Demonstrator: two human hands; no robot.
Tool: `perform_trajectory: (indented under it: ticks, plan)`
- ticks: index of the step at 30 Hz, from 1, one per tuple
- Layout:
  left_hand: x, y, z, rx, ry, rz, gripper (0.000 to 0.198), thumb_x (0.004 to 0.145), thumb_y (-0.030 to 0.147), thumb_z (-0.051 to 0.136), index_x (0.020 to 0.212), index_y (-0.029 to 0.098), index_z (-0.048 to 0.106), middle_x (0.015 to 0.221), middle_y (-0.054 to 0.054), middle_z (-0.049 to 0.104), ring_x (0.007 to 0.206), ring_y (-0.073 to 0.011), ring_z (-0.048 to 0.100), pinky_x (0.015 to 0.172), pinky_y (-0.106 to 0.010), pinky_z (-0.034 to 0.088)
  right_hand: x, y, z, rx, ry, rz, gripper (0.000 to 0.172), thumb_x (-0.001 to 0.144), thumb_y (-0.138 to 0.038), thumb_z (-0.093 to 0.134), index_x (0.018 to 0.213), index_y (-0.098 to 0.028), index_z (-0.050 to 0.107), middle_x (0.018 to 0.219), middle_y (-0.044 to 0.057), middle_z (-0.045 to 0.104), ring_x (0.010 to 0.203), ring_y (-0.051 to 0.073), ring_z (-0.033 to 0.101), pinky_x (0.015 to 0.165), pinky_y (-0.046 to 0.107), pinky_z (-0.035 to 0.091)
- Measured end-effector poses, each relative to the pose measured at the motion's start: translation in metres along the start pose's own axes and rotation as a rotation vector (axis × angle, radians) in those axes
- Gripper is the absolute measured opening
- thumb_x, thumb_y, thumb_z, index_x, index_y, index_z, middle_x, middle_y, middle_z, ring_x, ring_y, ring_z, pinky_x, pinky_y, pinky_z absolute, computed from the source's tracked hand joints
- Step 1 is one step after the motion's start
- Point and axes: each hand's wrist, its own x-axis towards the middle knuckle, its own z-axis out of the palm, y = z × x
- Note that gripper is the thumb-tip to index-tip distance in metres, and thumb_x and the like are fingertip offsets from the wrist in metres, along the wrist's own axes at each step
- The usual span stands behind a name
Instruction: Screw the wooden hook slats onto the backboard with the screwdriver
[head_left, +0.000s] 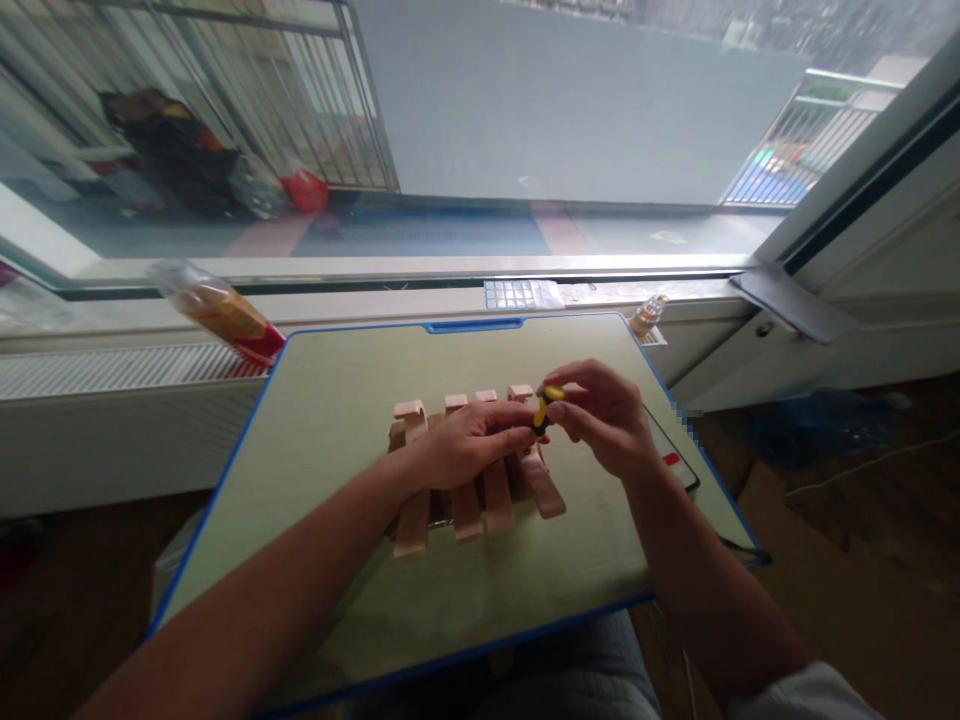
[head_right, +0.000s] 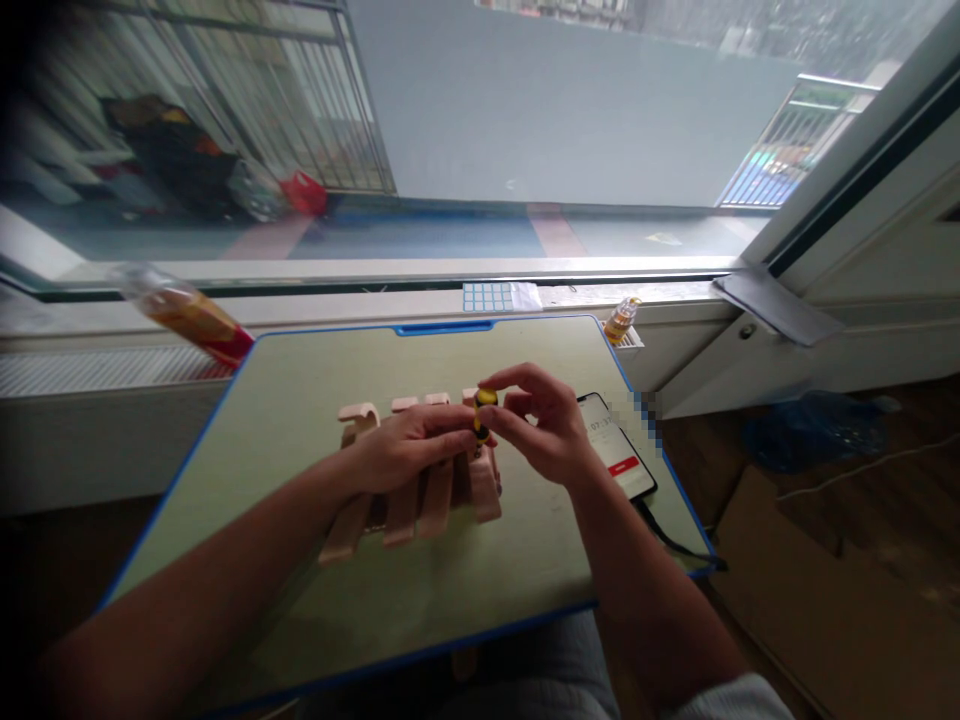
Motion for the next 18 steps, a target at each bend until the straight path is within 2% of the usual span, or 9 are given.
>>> perform_trajectory:
  ticks: [5, 8, 13, 18]
  plan:
    - [-0.0001, -0.0023, 0.0029, -0.094, 0.005, 0.014, 0.034, 0.102, 0.04, 0.074, 0.126, 0.016, 0.075, 0.117, -0.01, 0.079, 0.105, -0.0226, 0.073, 0.092, -0.031, 0.056, -0.0002, 0.0048, 0.007, 0.033, 0.036, -0.082, 0.031, 0.081, -0.019, 0.094, 0.103, -0.025, 0.073, 0.1, 0.0, 0.068, 0.072, 0.01, 0.062, 0.058, 0.023, 0.053]
    - [-0.0002, -0.001, 0.0028, -0.038, 0.012, 0.015, 0.029, 0.104, 0.039, 0.07, 0.119, 0.016, 0.078, 0.113, -0.009, 0.079, 0.102, -0.0205, 0.071, 0.091, -0.029, 0.055, -0.0012, 0.0031, 0.0076, 0.047, -0.01, -0.026, 0.03, 0.084, -0.025, 0.092, 0.11, -0.025, 0.077, 0.1, 0.003, 0.073, 0.074, 0.012, 0.064, 0.059, 0.025, 0.054]
    - [-0.0007, 0.0028, 0.0002, 0.035, 0.004, 0.006, 0.032, 0.106, 0.042, 0.066, 0.122, 0.016, 0.079, 0.118, -0.009, 0.079, 0.107, -0.0231, 0.071, 0.097, -0.031, 0.054, -0.0018, -0.0015, 0.0043, 0.057, -0.032, 0.017, 0.023, 0.097, -0.033, 0.079, 0.118, -0.024, 0.082, 0.107, 0.008, 0.08, 0.062, 0.01, 0.058, 0.047, 0.023, 0.043]
    - [-0.0013, 0.0016, 0.003, -0.041, -0.008, -0.018, 0.033, 0.102, 0.042, 0.073, 0.123, 0.017, 0.078, 0.117, -0.009, 0.079, 0.101, -0.0221, 0.073, 0.089, -0.031, 0.056, -0.0014, 0.0001, 0.0085, 0.041, -0.008, -0.004, 0.019, 0.091, -0.028, 0.087, 0.108, -0.023, 0.08, 0.101, 0.004, 0.074, 0.067, 0.01, 0.06, 0.053, 0.024, 0.048]
